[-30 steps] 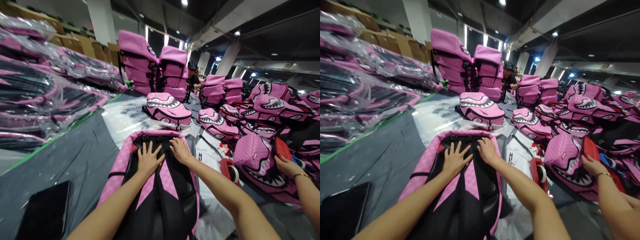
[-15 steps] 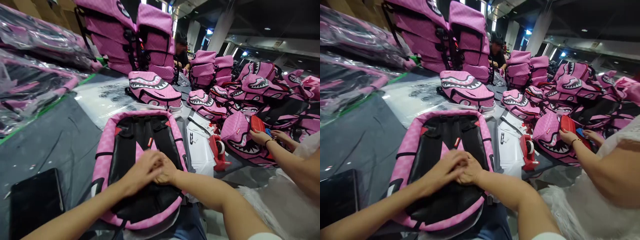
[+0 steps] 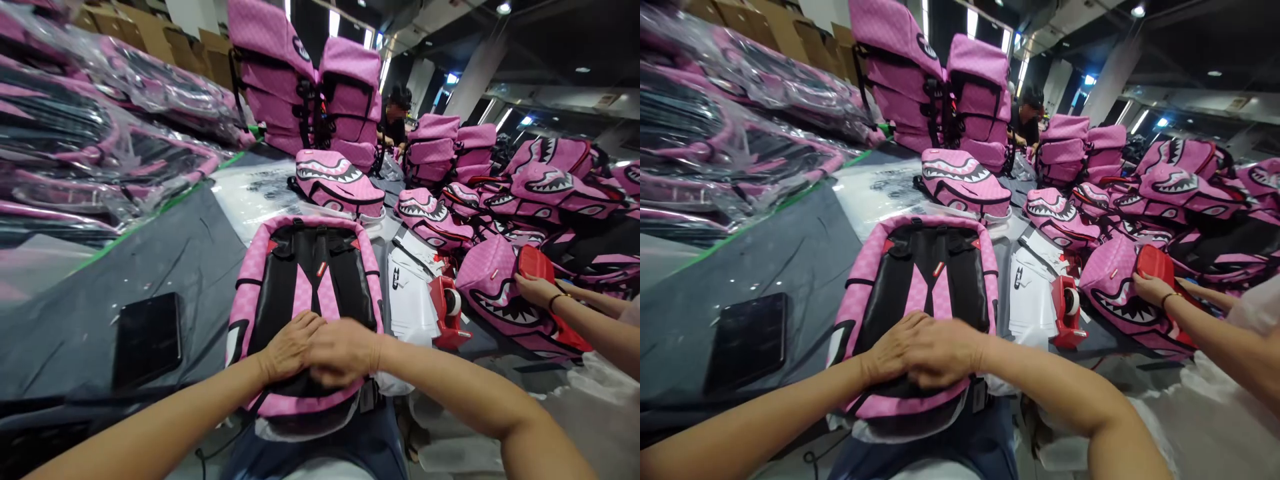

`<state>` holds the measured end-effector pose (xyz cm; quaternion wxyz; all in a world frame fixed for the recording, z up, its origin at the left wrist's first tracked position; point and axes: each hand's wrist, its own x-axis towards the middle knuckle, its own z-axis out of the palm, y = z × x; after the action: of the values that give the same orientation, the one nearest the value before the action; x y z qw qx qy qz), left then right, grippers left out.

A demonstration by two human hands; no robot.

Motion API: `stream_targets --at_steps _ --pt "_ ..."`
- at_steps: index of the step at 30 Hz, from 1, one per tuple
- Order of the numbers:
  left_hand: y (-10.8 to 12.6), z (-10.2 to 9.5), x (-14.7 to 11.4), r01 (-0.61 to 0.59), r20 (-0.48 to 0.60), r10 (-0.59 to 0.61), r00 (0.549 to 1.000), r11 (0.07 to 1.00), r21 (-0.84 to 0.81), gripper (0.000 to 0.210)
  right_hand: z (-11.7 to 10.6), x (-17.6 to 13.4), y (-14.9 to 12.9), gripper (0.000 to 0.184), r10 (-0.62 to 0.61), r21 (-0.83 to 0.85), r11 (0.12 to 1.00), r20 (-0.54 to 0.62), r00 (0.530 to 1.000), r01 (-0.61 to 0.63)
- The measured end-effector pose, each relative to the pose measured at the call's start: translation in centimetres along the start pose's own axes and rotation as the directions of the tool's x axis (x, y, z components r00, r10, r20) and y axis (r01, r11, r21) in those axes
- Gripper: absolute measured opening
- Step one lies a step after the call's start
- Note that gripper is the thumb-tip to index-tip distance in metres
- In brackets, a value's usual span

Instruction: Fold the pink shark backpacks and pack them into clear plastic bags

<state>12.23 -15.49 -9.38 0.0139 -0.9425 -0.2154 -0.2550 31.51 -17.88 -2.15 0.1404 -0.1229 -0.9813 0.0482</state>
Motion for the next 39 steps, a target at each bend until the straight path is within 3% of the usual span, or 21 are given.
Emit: stream_targets --at_steps 1,3,9,14,16,18,19,20,21,22,23,24,26,28,29,31,33,35,37,39 --pt "-0.4 -0.3 0.2 0.075 -0.009 -0.075 0.997 0.996 0.055 0.039 0.3 0.0 -0.6 0.019 -0.128 -0.001 0.992 0.131 0.983 0.129" --pt "-1.4 -0.5 0.5 0.19 -0.009 -0.191 0.982 0.97 0.153 0.046 1.5 0.2 -1.1 0.022 -0.203 0.002 0.977 0.291 0.935 0.211" --pt "-3.8 1.1 -0.5 0.276 0.023 -0.287 0.958 0.937 0.215 0.052 5.6 1.0 2.4 0.023 -0.236 0.038 0.969 0.425 0.874 0.243" --pt "-3.1 1.5 -1.2 0.306 0.029 -0.319 0.947 0.926 0.22 0.055 5.8 1.0 2.3 0.024 -0.126 -0.113 0.98 0.302 0.945 0.167" --pt "-2.3 1.5 -1.8 0.282 0.01 -0.292 0.956 0.931 0.231 0.061 4.6 1.1 1.8 0.02 -0.084 -0.198 0.973 0.161 0.983 0.116" --pt "-1.0 1.6 -2.8 0.256 -0.041 -0.253 0.966 0.937 0.24 0.066 3.0 1.2 1.7 0.021 0.029 -0.267 0.963 -0.057 0.998 -0.043" --pt "-0.3 1.7 -3.3 0.252 -0.071 -0.242 0.968 0.937 0.244 0.067 2.2 1.2 1.9 0.026 0.153 -0.271 0.942 -0.185 0.971 -0.201" --pt "0.4 1.7 -3.9 0.251 -0.096 -0.234 0.967 0.935 0.249 0.067 1.6 1.2 2.3 0.034 0.313 -0.24 0.89 -0.3 0.901 -0.389" --pt "1.0 1.7 -4.5 0.253 -0.112 -0.231 0.966 0.933 0.257 0.068 1.2 1.2 2.8 0.044 0.476 -0.185 0.802 -0.377 0.795 -0.568" --pt "1.6 1.5 -4.9 0.252 -0.12 -0.228 0.966 0.931 0.265 0.069 1.3 1.1 3.4 0.052 0.608 -0.132 0.703 -0.4 0.686 -0.699" --pt "2.0 1.2 -5.1 0.245 -0.111 -0.223 0.968 0.932 0.268 0.07 1.6 1.0 4.0 0.059 0.696 -0.1 0.624 -0.379 0.61 -0.775" --pt "2.2 0.7 -5.1 0.229 -0.083 -0.214 0.973 0.937 0.263 0.072 2.2 0.9 4.6 0.065 0.747 -0.093 0.581 -0.333 0.575 -0.808" --pt "1.8 -0.9 -4.0 0.189 0.029 -0.2 0.979 0.958 0.214 0.073 4.0 0.5 5.4 0.072 0.77 -0.114 0.581 -0.244 0.589 -0.806" --pt "0.4 -2.5 -1.6 0.22 0.161 -0.242 0.957 0.965 0.141 0.069 5.7 0.0 5.6 0.074 0.766 -0.127 0.591 -0.224 0.603 -0.797" --pt "-0.7 -3.2 -0.1 0.262 0.195 -0.282 0.939 0.957 0.123 0.068 6.4 -0.2 5.6 0.074 0.76 -0.129 0.593 -0.238 0.605 -0.795" --pt "-3.0 -3.6 2.7 0.33 0.158 -0.35 0.924 0.934 0.137 0.069 7.5 -0.7 5.2 0.07 0.743 -0.112 0.6 -0.291 0.603 -0.792" --pt "-5.3 -2.5 4.6 0.34 0.03 -0.352 0.936 0.92 0.195 0.071 8.0 -1.3 4.6 0.058 0.722 -0.052 0.607 -0.379 0.578 -0.793" --pt "-6.9 -0.3 5.0 0.327 -0.066 -0.32 0.945 0.913 0.246 0.073 7.6 -1.9 4.4 0.046 0.7 0.062 0.625 -0.485 0.524 -0.778" --pt "-7.9 2.1 4.3 0.331 -0.103 -0.315 0.944 0.906 0.265 0.075 5.8 -2.0 4.8 0.039 0.672 0.186 0.655 -0.586 0.453 -0.732" --pt "-8.0 3.9 3.5 0.335 -0.115 -0.315 0.942 0.905 0.263 0.08 2.6 -0.9 6.4 0.032 0.626 0.251 0.707 -0.657 0.42 -0.661"
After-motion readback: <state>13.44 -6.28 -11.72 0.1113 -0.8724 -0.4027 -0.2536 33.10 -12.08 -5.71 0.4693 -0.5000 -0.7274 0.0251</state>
